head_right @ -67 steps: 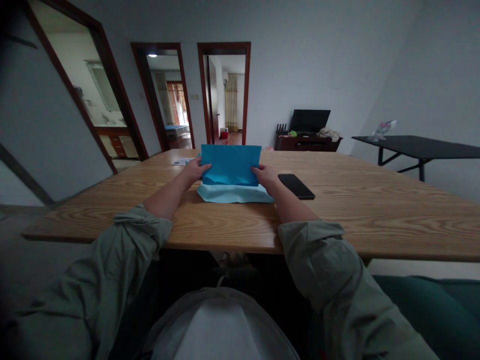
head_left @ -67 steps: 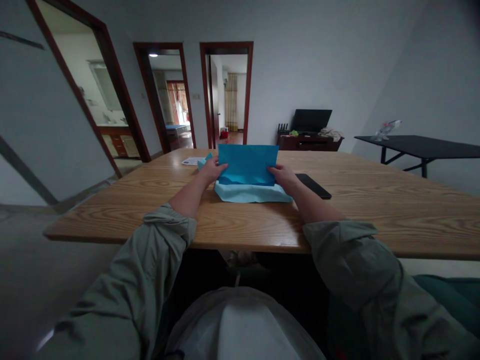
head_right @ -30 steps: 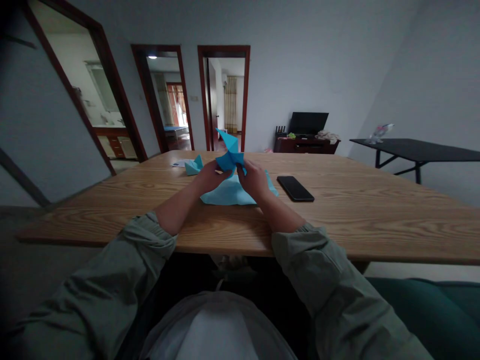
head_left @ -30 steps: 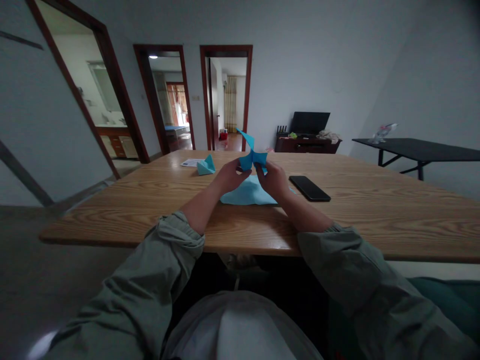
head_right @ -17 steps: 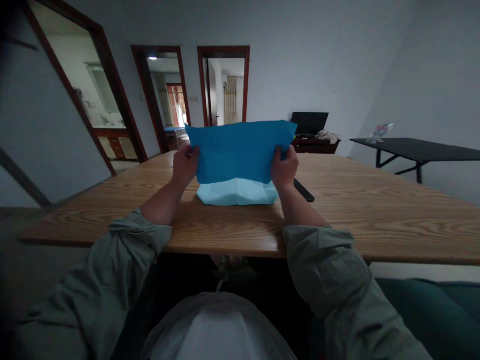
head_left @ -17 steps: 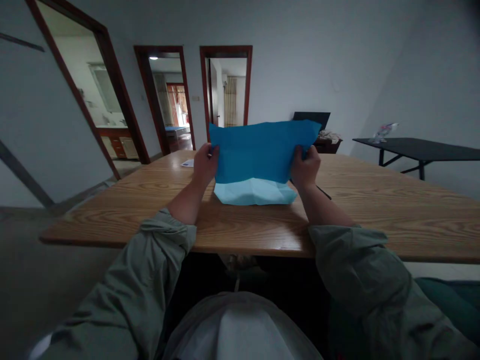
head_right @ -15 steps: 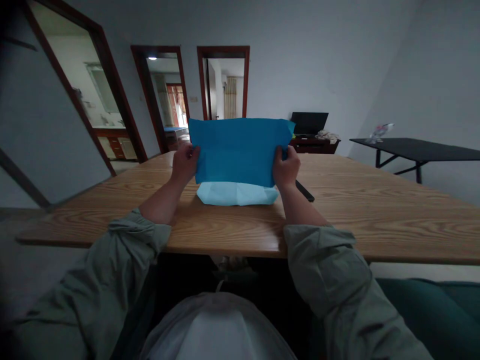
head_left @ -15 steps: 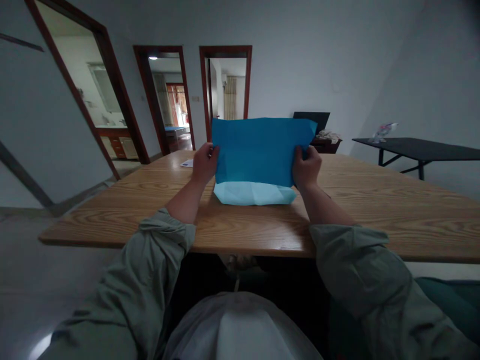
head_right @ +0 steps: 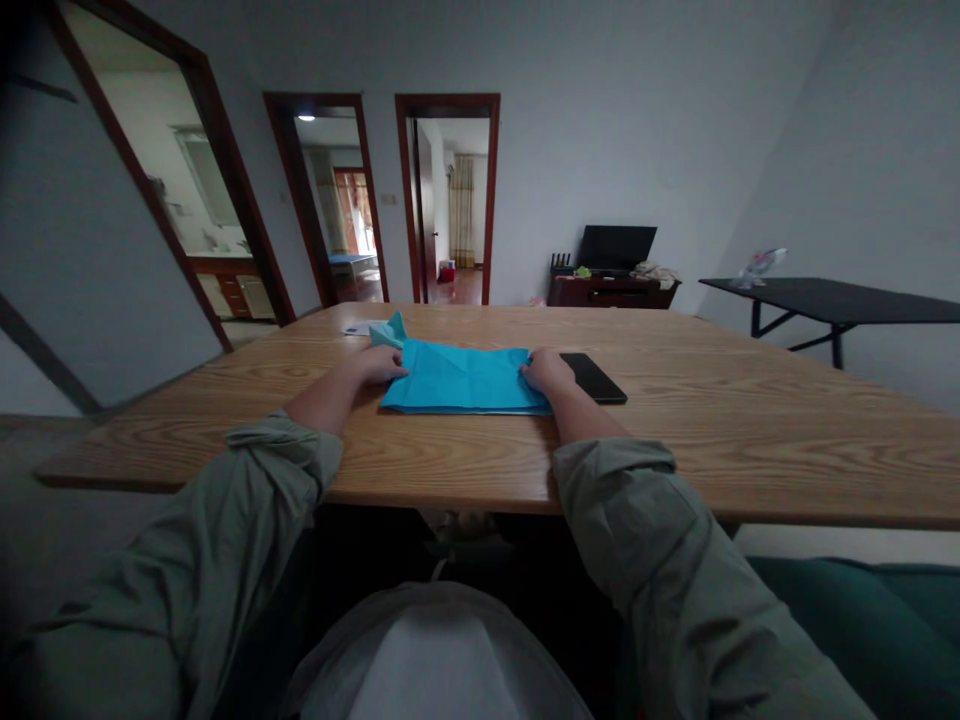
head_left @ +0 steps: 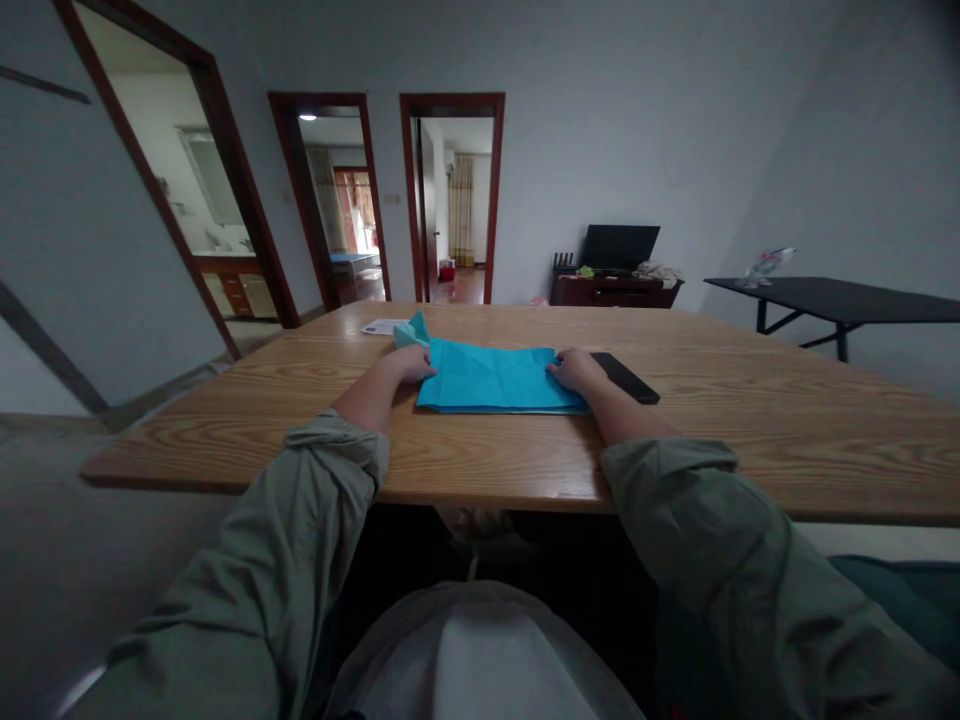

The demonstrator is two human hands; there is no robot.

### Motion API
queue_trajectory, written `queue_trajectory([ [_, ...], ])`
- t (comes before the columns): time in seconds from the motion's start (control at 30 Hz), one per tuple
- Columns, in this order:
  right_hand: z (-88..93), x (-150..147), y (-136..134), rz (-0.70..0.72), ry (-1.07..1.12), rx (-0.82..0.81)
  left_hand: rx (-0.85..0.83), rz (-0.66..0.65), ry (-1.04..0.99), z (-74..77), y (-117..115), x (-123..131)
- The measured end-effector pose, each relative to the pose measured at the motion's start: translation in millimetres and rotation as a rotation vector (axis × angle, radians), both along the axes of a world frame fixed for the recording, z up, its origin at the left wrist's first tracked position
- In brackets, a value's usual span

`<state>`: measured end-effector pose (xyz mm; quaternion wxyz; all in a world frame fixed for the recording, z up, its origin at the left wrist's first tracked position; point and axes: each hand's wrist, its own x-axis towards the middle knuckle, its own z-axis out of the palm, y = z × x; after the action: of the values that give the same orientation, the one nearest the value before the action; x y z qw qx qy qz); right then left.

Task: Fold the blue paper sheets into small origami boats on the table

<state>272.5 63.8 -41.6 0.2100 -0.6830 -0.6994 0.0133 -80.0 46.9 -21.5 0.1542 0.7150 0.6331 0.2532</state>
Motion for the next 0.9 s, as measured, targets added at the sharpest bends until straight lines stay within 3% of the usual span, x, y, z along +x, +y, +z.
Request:
queue_trajectory([
  [0.13,0.6,-2.8,-1.7,-0.04,-0.068,-0.043,-0.009,0.02,0.115,-3.6,0.8,6.7],
  [0.3,6.5,-6.1,-5.3,-0.068,-0.116,-0.093,-0.122,0.07,0.394,6.8,-7.4,9.7],
  [0.43,7.2,-7.3,-7.0,-0.072,-0.126,-0.101,0.098,0.147,0.54,19.4,-29.7,24.6],
  [0.5,6.6,-7.5,-7.7,-0.083,-0.125,-0.098,0.23,0.039,0.583,21.0,-42.4,45.0],
  [0.57,6.1,-7.8,-8.7,-0.098,-0.121,-0.1,0.259,-0.097,0.588,17.0,-53.2,71.5],
  [0.67,6.0,-9.3,-10.1,-0.114,-0.12,-0.104,0.094,-0.346,0.604,4.5,-63.4,107.3],
  [0.77,7.0,-11.8,-11.4,-0.119,-0.121,-0.114,-0.047,-0.371,0.579,-4.9,-65.4,121.3],
  [0.9,12.0,-13.4,-18.4,-0.189,-0.132,-0.143,-0.105,-0.388,0.545,-6.9,-60.2,113.1],
])
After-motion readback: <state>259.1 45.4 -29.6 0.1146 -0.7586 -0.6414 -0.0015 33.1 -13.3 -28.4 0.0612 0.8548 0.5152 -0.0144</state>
